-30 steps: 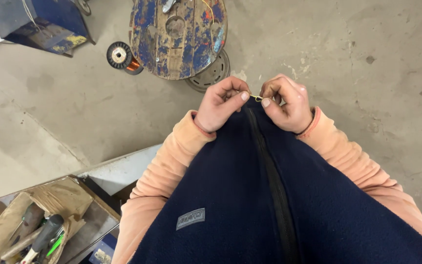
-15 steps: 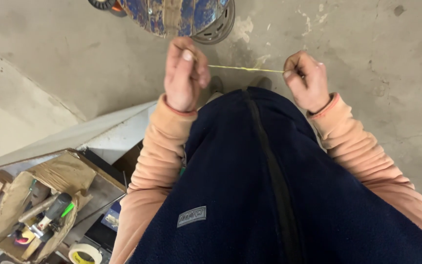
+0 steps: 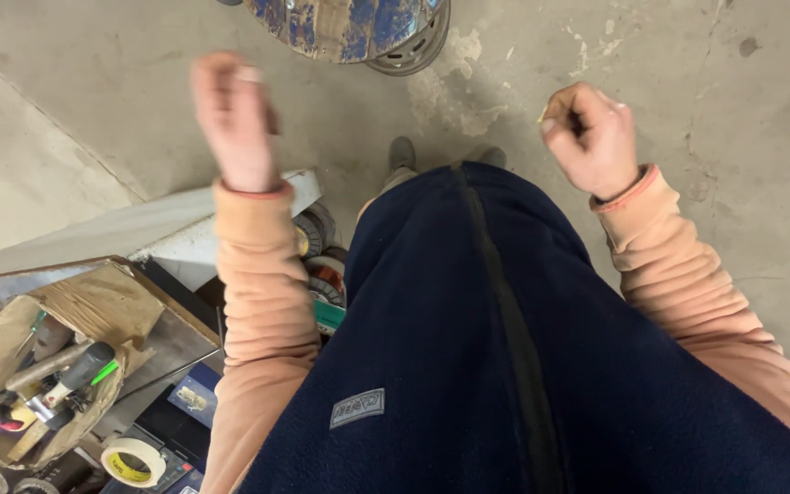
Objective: Wiring and assembling components on a green mechanical frame using pliers and copper wire.
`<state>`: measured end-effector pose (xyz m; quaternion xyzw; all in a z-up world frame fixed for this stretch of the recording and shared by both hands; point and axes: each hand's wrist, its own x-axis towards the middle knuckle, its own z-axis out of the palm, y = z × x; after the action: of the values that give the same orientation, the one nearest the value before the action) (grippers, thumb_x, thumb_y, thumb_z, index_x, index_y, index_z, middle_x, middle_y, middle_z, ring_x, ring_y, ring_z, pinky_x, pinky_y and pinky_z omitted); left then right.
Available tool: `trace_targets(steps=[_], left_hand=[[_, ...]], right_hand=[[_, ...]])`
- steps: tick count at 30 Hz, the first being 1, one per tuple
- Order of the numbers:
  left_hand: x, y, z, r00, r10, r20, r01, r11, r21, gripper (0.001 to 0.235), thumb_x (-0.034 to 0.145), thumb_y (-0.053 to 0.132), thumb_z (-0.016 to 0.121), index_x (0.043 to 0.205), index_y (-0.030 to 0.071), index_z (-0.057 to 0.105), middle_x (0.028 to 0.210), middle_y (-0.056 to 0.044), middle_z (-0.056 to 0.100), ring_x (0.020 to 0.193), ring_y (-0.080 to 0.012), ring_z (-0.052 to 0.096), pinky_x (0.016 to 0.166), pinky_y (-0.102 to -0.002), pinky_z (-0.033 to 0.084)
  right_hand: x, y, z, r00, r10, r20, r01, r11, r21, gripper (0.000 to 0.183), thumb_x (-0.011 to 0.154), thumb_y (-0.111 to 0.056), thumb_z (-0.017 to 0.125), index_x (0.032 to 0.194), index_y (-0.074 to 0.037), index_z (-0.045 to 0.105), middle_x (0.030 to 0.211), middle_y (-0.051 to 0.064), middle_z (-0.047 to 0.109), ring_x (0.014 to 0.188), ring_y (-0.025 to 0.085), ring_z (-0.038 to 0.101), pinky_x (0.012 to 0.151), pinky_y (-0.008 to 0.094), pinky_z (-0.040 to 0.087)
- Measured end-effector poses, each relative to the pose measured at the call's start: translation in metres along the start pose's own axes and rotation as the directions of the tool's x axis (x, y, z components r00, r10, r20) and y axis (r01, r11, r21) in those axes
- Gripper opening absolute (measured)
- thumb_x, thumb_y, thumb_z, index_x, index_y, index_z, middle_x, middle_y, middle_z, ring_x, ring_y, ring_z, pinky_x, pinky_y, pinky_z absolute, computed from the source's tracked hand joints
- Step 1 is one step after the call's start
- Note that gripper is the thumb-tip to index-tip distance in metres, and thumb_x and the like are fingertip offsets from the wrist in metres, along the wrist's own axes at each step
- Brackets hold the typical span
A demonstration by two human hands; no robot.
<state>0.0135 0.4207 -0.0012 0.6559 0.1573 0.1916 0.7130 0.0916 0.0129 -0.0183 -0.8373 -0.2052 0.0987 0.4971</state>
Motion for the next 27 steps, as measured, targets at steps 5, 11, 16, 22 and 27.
trace_targets(steps=[5,11,16,22,27], left_hand=[[-0.029,0.010,0.094,0.834,-0.105,0.542,-0.029,0.972,0.234,0.041,0.101,0.012,0.072,0.138,0.010,0.055,0.085,0.003,0.059,0.073,-0.0047,0.053,0.066,-0.022,0.044],[-0.055,-0.025,0.136,0.609,-0.190,0.770,0.114,0.982,0.152,0.030,0.103,0.021,0.073,0.125,0.006,0.059,0.080,0.002,0.059,0.072,-0.0070,0.051,0.064,-0.026,0.045],[-0.046,-0.015,0.122,0.621,-0.303,0.723,0.018,0.927,0.374,0.022,0.099,0.024,0.073,0.093,0.004,0.070,0.066,-0.005,0.058,0.060,-0.0109,0.050,0.057,-0.029,0.044],[-0.034,-0.022,0.077,0.675,-0.301,0.673,0.010,0.916,0.400,0.020,0.104,0.022,0.067,0.096,0.004,0.070,0.070,-0.008,0.064,0.062,-0.0141,0.058,0.060,-0.032,0.050],[-0.034,-0.029,0.059,0.855,-0.225,0.467,-0.217,0.664,0.716,0.017,0.096,0.028,0.075,0.107,0.014,0.075,0.064,-0.008,0.062,0.060,-0.0276,0.064,0.056,-0.039,0.047]], right_hand=[[0.008,-0.030,0.011,0.985,-0.107,0.138,0.108,0.994,-0.006,0.010,0.093,-0.007,0.073,0.099,-0.004,0.066,0.078,0.004,0.059,0.064,0.014,0.055,0.061,0.030,0.045],[0.011,-0.047,0.015,0.960,-0.199,0.198,0.197,0.980,0.031,0.012,0.090,-0.006,0.076,0.097,-0.005,0.067,0.074,0.004,0.056,0.060,0.014,0.053,0.057,0.030,0.044],[0.002,-0.032,0.003,0.975,-0.126,0.185,0.123,0.992,0.031,0.010,0.091,-0.005,0.074,0.097,-0.004,0.066,0.071,0.002,0.054,0.059,0.013,0.052,0.056,0.029,0.042],[0.002,-0.021,-0.011,0.987,-0.098,0.125,0.104,0.994,-0.040,0.010,0.092,-0.005,0.073,0.098,-0.004,0.066,0.075,0.003,0.055,0.062,0.013,0.053,0.059,0.029,0.043],[0.008,-0.027,-0.001,0.970,-0.123,0.208,0.146,0.984,-0.103,0.008,0.089,-0.005,0.073,0.094,-0.005,0.066,0.073,0.004,0.056,0.060,0.016,0.054,0.058,0.030,0.044]])
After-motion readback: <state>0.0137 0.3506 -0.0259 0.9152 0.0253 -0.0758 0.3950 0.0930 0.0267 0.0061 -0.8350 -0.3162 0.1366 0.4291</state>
